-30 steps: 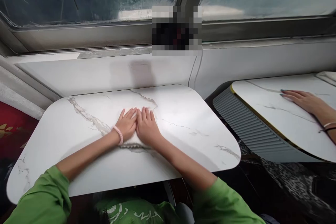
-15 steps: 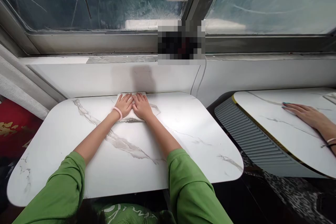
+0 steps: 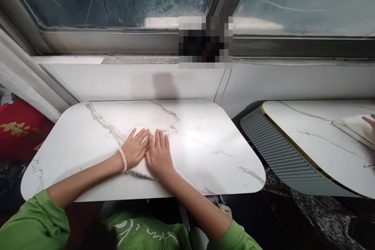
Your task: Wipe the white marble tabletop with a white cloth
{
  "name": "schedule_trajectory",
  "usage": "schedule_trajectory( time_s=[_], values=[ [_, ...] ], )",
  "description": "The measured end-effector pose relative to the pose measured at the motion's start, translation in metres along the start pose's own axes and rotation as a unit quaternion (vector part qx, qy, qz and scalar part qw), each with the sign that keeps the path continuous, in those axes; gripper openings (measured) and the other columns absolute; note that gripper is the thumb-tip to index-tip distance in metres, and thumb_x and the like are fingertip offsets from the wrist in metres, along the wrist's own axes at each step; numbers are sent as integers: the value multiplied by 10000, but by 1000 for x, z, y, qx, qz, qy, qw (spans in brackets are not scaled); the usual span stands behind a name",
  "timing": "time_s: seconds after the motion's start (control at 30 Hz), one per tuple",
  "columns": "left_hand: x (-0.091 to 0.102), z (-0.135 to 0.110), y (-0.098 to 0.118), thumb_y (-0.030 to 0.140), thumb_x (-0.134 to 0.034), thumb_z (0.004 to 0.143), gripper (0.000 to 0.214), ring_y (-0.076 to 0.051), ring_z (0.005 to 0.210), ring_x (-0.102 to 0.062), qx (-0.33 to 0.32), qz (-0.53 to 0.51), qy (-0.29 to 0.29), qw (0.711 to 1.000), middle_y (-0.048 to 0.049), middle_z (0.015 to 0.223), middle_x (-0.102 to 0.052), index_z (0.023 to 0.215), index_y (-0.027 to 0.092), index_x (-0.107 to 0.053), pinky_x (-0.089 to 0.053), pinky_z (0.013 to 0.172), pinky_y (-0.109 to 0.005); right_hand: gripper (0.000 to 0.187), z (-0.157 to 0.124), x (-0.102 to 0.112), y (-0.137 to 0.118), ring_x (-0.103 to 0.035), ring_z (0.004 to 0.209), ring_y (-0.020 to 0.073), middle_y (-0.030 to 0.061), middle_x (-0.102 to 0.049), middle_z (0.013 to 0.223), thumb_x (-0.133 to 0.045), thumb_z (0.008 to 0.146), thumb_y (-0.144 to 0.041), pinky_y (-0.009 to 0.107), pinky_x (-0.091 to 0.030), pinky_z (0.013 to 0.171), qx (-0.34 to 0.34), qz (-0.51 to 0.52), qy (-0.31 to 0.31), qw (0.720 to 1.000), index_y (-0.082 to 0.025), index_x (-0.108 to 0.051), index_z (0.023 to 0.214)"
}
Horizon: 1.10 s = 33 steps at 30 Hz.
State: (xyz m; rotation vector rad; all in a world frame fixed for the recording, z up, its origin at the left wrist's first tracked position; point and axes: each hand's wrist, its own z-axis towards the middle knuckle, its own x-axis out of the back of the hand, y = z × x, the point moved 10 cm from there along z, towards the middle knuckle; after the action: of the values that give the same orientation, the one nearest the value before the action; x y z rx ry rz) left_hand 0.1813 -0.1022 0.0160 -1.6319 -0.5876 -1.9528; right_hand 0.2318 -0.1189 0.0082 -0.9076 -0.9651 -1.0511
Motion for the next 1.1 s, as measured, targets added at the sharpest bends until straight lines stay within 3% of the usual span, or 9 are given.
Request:
schedule_trajectory(
  time_s=[0.1,0.2,0.4,0.5,0.63,0.87,0.97,1.1],
  values=[
    [10,-34,24,272,-345,961,482,-322,1406,-302,2,-4,10,1000,-194,1495,-371,1384,66,-450,-168,1156,-549,542,-33,13,-23,-204,1440,339,224,-322,1515,-355,918,-199,557,-243,1140,23,8,-1,1000,-40,-367,1436],
    [17,-59,35,269,-347,950,504,-336,1408,-292,18,-11,9,1000,-203,1495,-366,1399,58,-436,-174,1152,-567,568,-48,20,-40,-187,1445,347,219,-306,1525,-358,909,-197,569,-253,1136,37,27,-14,999,-58,-337,1460],
    [20,-77,17,226,-325,933,506,-304,1412,-299,72,-17,-9,997,-180,1494,-375,1404,94,-452,-212,1160,-546,616,-35,13,-58,-178,1445,363,221,-299,1526,-406,889,-281,594,-234,1136,71,81,-48,993,-73,-346,1465],
    [16,-68,-13,213,-338,920,497,-316,1407,-306,129,-8,-13,992,-181,1489,-385,1385,98,-471,-224,1152,-554,563,-3,2,-60,-231,1436,319,185,-335,1520,-380,892,-254,553,-214,1155,92,109,-60,988,-99,-409,1432],
    [5,-39,-73,179,-358,889,496,-320,1399,-319,211,-21,-28,977,-177,1481,-404,1363,90,-476,-198,1154,-562,533,58,-19,-52,-295,1408,291,176,-396,1488,-367,883,-225,486,-201,1166,71,129,-63,987,-68,-454,1385],
    [-3,20,-166,141,-363,863,475,-237,1363,-370,231,-47,7,972,-128,1434,-468,1317,157,-500,-155,1167,-497,509,154,-55,-38,-308,1386,266,157,-423,1466,-323,888,-193,460,-175,1161,23,148,-25,988,-69,-433,1369],
    [-5,37,-192,120,-364,849,474,-220,1326,-413,239,-53,16,969,-122,1411,-488,1296,167,-514,-165,1159,-480,482,182,-63,-33,-346,1350,259,153,-465,1426,-311,888,-184,471,-196,1145,12,156,-8,988,-81,-452,1338],
    [-6,50,-205,95,-353,838,477,-221,1299,-438,234,-54,28,970,-119,1380,-516,1272,177,-533,-180,1147,-483,468,201,-68,-28,-386,1311,266,147,-506,1386,-293,887,-174,488,-222,1123,11,156,15,988,-100,-469,1314]
  ],
)
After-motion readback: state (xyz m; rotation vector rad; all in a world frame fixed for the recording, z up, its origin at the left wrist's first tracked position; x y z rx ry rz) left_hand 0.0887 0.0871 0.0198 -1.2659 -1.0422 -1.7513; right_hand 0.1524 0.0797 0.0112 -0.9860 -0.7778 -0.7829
